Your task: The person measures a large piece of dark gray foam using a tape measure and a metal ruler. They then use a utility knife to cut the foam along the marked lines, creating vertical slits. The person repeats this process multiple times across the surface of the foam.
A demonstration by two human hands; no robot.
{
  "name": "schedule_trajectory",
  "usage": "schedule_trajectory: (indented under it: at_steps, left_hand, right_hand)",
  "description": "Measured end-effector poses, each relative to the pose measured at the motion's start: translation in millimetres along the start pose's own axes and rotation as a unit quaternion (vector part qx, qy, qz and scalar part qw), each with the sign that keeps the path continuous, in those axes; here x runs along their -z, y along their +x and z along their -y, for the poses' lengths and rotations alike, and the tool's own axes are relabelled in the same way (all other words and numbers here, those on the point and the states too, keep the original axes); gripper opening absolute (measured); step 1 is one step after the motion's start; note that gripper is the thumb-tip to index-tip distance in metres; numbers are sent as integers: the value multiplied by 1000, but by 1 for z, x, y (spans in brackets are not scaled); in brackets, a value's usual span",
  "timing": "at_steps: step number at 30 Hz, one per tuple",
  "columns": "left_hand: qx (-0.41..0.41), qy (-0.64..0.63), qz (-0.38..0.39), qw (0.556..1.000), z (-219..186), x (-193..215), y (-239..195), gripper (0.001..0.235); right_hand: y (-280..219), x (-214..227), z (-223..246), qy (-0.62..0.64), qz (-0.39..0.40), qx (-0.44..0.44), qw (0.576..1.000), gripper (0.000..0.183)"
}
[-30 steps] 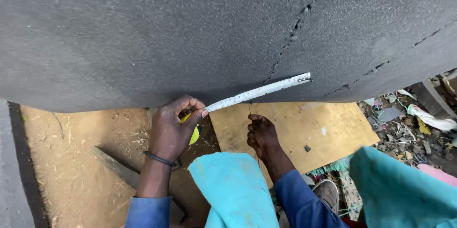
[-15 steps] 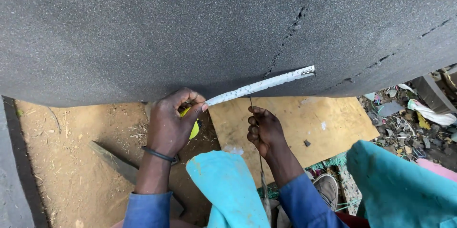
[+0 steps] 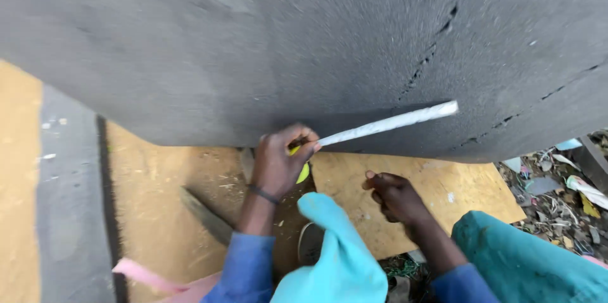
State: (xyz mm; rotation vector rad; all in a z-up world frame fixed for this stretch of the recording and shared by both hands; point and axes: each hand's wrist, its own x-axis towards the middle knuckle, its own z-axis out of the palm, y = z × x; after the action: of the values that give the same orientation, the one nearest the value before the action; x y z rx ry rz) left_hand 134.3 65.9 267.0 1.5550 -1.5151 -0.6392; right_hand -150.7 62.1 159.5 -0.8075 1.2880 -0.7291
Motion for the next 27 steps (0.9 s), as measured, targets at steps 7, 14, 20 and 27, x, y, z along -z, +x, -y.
schedule_trajectory:
  at_steps: [7, 14, 20, 27]
  left_hand:
    - [-127, -25, -62, 990, -147, 67, 0, 10]
    - [-132, 42, -175, 975, -256, 97, 5, 14]
    - [-152, 130, -202, 959, -264, 52, -49, 20]
    - [-159, 286, -142, 934, -214, -24, -103, 13]
  right_hand:
    - [-183, -47, 132, -104, -47, 231, 966, 43]
    - [-385, -143, 162, -231, 12, 474, 850, 23]
    - [-450, -131, 141, -319, -101, 355, 873, 25]
    - [-420, -101, 94, -428, -141, 381, 807, 29]
